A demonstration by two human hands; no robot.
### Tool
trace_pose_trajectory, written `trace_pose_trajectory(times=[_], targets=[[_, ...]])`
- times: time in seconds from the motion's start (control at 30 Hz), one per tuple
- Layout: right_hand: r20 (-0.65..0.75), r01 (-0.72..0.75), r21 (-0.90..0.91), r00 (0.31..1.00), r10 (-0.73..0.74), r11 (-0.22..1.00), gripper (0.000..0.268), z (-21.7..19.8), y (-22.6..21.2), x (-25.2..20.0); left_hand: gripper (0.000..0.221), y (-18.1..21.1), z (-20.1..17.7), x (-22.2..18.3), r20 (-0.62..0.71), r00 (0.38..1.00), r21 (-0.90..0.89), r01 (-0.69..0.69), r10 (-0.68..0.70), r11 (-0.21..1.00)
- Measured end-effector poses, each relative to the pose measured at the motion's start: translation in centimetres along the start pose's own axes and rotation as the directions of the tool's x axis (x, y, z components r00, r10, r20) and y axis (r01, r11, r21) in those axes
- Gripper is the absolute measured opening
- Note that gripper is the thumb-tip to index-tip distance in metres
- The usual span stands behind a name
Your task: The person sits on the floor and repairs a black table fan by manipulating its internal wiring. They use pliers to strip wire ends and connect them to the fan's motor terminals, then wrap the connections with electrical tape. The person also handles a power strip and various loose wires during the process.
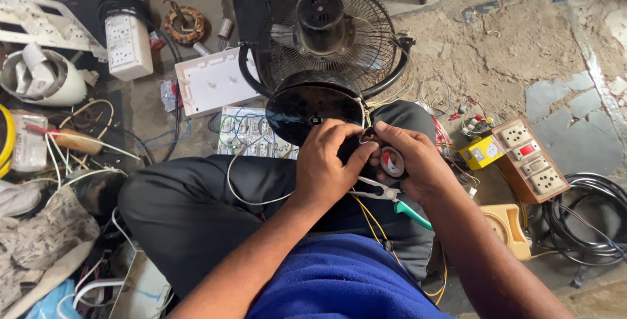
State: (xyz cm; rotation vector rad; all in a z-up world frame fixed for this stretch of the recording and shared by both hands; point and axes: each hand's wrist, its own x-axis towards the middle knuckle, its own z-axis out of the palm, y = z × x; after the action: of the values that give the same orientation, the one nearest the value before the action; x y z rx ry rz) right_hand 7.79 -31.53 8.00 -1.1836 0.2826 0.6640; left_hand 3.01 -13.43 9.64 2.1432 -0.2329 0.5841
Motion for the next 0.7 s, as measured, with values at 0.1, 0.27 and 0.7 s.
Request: trace_pose_trajectory(times=[0.1, 0.27, 0.7], targets=[[-0.069, -0.029, -0.045, 0.997, 0.026, 0.999, 0.032, -0.2, 0.2, 0.0, 0.015, -0.2, 1.0, -0.1, -0.064, 0.998, -0.052, 0.023, -0.027, 0.998], [0.006, 0.047, -0.037, 0.999, -0.047, 0.998, 0.036, 0.0, 0.2, 0.1, 0.012, -0.9, 1.6, -0.7, -0.084, 0.986, -0.165, 0.130, -0.145, 0.978], [0.008, 0.141, 0.025, 0.990, -0.141, 0.990, 0.021, 1.0, 1.8, 1.1, 0.019, -3.6, 3.3, -1.5, -0.097, 0.887, -0.413, 0.376, -0.451, 0.829]])
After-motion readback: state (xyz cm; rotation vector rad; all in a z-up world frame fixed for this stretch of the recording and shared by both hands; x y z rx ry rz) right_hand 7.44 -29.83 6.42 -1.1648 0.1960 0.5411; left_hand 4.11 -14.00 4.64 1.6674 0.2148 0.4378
